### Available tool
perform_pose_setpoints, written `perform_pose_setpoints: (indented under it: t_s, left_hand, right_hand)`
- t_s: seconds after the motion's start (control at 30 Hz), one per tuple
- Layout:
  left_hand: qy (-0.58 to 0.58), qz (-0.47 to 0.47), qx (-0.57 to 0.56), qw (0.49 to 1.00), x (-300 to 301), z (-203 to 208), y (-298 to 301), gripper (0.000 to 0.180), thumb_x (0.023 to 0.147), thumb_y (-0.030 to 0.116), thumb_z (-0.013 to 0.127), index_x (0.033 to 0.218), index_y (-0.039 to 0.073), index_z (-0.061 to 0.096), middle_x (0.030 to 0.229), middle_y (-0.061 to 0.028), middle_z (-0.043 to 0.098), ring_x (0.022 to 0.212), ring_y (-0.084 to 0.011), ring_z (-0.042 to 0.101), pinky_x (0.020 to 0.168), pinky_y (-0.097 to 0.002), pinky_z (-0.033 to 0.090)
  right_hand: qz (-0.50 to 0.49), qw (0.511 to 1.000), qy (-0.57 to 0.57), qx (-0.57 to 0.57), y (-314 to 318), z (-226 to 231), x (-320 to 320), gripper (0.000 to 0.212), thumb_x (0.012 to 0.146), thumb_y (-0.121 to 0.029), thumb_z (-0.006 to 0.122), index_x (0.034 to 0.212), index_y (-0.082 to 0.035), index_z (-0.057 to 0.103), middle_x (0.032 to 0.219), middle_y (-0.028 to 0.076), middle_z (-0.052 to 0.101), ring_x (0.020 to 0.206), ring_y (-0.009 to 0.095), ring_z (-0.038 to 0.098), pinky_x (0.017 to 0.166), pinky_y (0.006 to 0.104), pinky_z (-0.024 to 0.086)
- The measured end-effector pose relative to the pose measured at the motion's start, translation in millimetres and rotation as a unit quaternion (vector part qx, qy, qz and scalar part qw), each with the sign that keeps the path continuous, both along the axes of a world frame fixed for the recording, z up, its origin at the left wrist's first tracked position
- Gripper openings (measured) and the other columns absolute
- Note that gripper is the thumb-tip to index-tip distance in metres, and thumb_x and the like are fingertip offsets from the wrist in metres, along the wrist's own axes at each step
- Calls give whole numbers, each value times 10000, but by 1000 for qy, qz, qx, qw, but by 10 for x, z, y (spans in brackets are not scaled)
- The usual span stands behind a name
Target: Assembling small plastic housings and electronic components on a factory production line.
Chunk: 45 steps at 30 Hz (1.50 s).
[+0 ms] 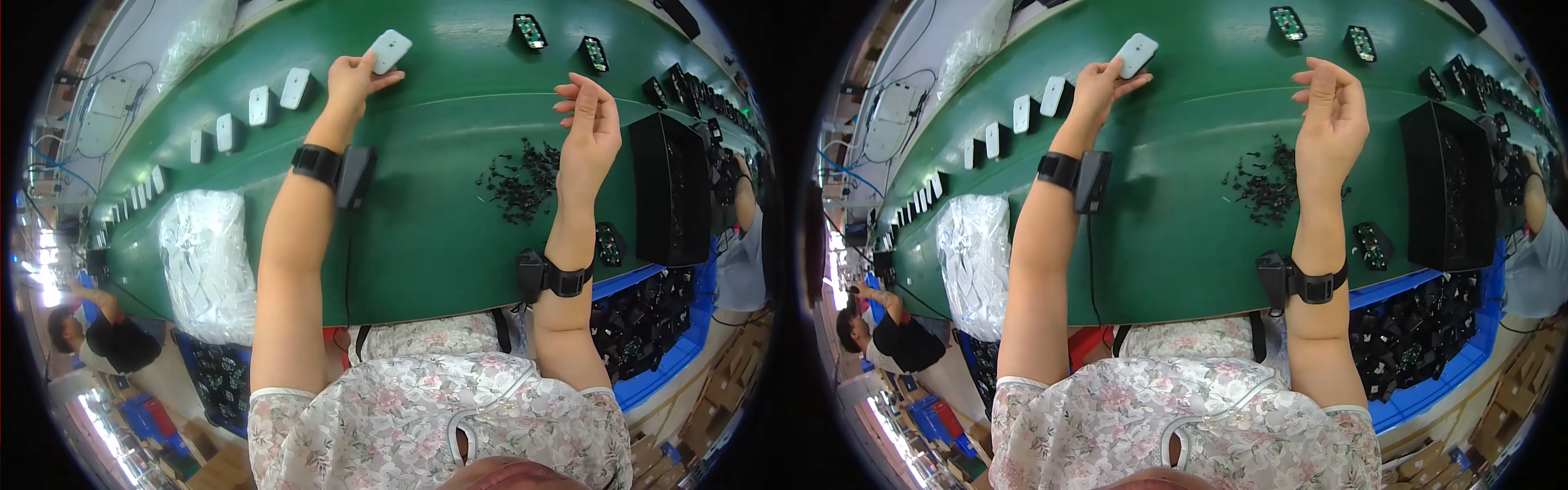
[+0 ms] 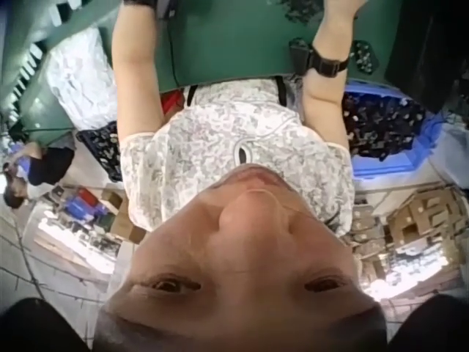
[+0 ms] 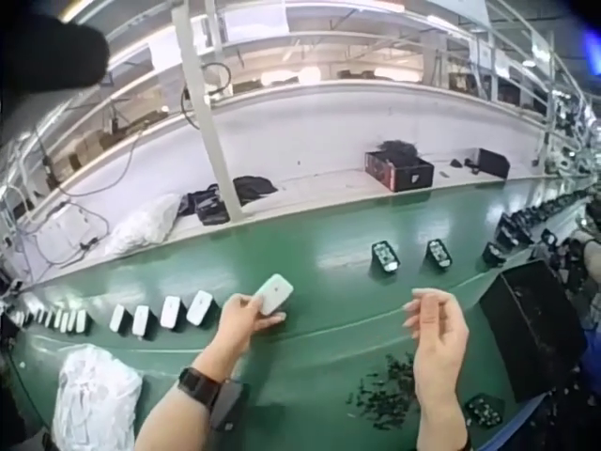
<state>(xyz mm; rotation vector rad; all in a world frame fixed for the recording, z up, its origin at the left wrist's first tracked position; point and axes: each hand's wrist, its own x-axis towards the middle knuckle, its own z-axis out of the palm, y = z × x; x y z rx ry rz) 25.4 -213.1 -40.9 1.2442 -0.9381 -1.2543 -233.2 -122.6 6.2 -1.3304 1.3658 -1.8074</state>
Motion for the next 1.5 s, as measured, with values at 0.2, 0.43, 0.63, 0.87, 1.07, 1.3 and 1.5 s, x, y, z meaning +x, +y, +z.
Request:
perform_pose_setpoints:
  t_s: [0.2, 0.43, 0.63, 0.87, 1.07, 1.3, 1.5]
  left_hand:
    - [-21, -4, 61, 998, 263, -130, -377, 367, 966, 153, 439, 1118, -175, 373, 1019, -305, 584, 840, -360, 660, 743, -364, 594]
    - [-187, -19, 147, 971, 427, -170, -385, 372, 939, 287, 518, 977, -83, 518, 750, -173, 663, 469, -152, 570, 398, -220, 446]
    - [-275, -2, 148, 950, 544, -251, -569, 390, 909, 332, 571, 906, -58, 559, 655, -123, 628, 417, -138, 508, 357, -254, 368]
    - [-653, 72, -340, 673, 817, -376, 357, 227, 928, 231, 551, 987, 15, 591, 651, -75, 542, 546, -198, 488, 513, -333, 414]
    - [-809, -54, 266, 521, 1408, 642, 2638, 492, 873, 472, 543, 1086, 35, 624, 964, -251, 649, 851, -319, 651, 774, -504, 478]
    - [-882, 36, 70, 465, 2907, -232, 3747, 207, 750, 210, 617, 754, 3, 605, 734, -198, 606, 693, -393, 576, 651, -477, 451]
    - [-685, 106, 232, 683, 2471, -29, 3211, 344, 912, 244, 525, 1025, -73, 596, 956, -250, 634, 830, -328, 609, 767, -425, 484]
  right_hand:
    - [-89, 996, 12, -23, 22, 13, -228, 240, 955, -241, 536, 987, -26, 638, 847, 19, 641, 700, 56, 529, 633, 194, 403]
    - [-85, 871, 414, 251, 33, -156, -524, 264, 781, -269, 676, 978, -100, 631, 853, 81, 661, 803, 259, 630, 713, 353, 484]
    - [31, 788, 540, 295, -16, -303, -495, 301, 701, -200, 752, 905, -91, 560, 898, 102, 589, 924, 305, 589, 772, 401, 475]
    - [44, 806, 518, 284, 14, -471, -546, 119, 721, -32, 548, 759, 15, 650, 827, 230, 642, 798, 373, 639, 714, 444, 524]
    - [49, 829, 490, 266, 102, -341, -369, 105, 734, -27, 582, 825, -3, 627, 871, 174, 638, 858, 330, 631, 759, 382, 520]
    - [59, 829, 494, 256, -23, -367, -292, 93, 740, -29, 586, 824, -1, 616, 885, 173, 629, 826, 320, 631, 741, 382, 523]
    - [2, 837, 505, 211, -13, -394, -274, 121, 745, -35, 583, 860, 0, 592, 875, 172, 623, 832, 308, 633, 719, 389, 526]
